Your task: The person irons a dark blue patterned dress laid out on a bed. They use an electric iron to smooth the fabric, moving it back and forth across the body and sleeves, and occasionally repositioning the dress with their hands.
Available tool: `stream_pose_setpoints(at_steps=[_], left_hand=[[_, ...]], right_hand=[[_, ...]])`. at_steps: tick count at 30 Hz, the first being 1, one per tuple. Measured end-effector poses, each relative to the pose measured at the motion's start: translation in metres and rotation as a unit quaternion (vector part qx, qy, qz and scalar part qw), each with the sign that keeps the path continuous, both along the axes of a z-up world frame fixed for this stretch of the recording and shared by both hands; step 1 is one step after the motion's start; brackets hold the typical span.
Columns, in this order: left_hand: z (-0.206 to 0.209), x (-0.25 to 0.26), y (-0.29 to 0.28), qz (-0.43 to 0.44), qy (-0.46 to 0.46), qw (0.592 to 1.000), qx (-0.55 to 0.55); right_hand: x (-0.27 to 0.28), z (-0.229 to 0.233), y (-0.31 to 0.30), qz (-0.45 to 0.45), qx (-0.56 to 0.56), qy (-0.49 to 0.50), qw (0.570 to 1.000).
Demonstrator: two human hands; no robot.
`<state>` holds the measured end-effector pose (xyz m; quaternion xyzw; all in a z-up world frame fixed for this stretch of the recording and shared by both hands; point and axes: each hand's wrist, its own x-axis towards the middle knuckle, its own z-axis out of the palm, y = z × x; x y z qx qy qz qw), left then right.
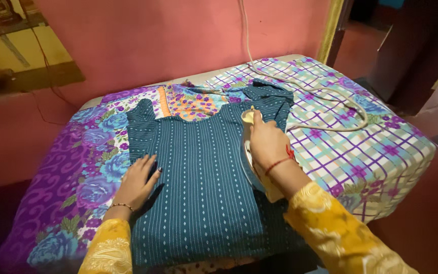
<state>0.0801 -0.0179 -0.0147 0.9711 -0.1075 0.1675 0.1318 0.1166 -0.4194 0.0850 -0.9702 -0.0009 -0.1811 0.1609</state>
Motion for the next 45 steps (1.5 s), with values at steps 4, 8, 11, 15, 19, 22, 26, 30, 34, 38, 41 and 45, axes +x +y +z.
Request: stream_pose_setpoints(at_steps=[4, 8, 11, 15, 19, 22, 26, 30, 34, 38, 41, 45], left_hand=[[0.011, -0.012, 0.001, 0.029, 0.048, 0.997, 0.046], [0.02, -0.024, 0.002, 0.023, 0.029, 0.998, 0.053], [0.021, -0.027, 0.002, 0.019, 0.003, 1.0, 0.008], [0.021, -0.027, 0.003, 0.011, -0.008, 1.0, -0.014], [0.024, -0.026, 0.001, 0.02, -0.006, 0.999, -0.025], [0.025, -0.027, 0.0, 0.031, 0.013, 0.999, -0.031], [0.026, -0.027, 0.001, 0.033, 0.013, 0.999, -0.037], [0.025, -0.026, 0.001, 0.032, -0.004, 0.999, -0.032], [0.023, -0.025, -0.001, 0.039, -0.017, 0.999, -0.026], [0.021, -0.026, -0.001, 0.059, -0.018, 0.997, -0.04], [0.02, -0.027, 0.0, 0.067, -0.021, 0.996, -0.05], [0.02, -0.033, 0.004, 0.038, -0.02, 0.997, -0.07]], right_hand=[[0.043, 0.0, 0.004, 0.011, 0.015, 0.012, 1.0], [0.077, 0.002, 0.007, 0.02, 0.014, 0.013, 1.0], [0.096, 0.001, 0.012, 0.029, 0.007, 0.008, 1.0], [0.116, 0.001, 0.016, 0.029, 0.006, 0.004, 1.0], [0.129, 0.005, 0.022, 0.031, 0.018, 0.005, 0.999], [0.138, 0.005, 0.025, 0.03, 0.006, -0.004, 1.0], [0.145, -0.003, 0.022, 0.034, -0.006, -0.026, 0.999], [0.138, -0.006, 0.013, 0.057, -0.006, -0.008, 0.998], [0.1, -0.004, 0.001, 0.1, -0.04, -0.024, 0.994], [0.038, 0.008, -0.004, 0.092, -0.041, 0.01, 0.995], [-0.008, 0.025, -0.011, 0.097, -0.042, 0.053, 0.993], [-0.046, 0.039, -0.03, 0.174, -0.031, 0.102, 0.979]])
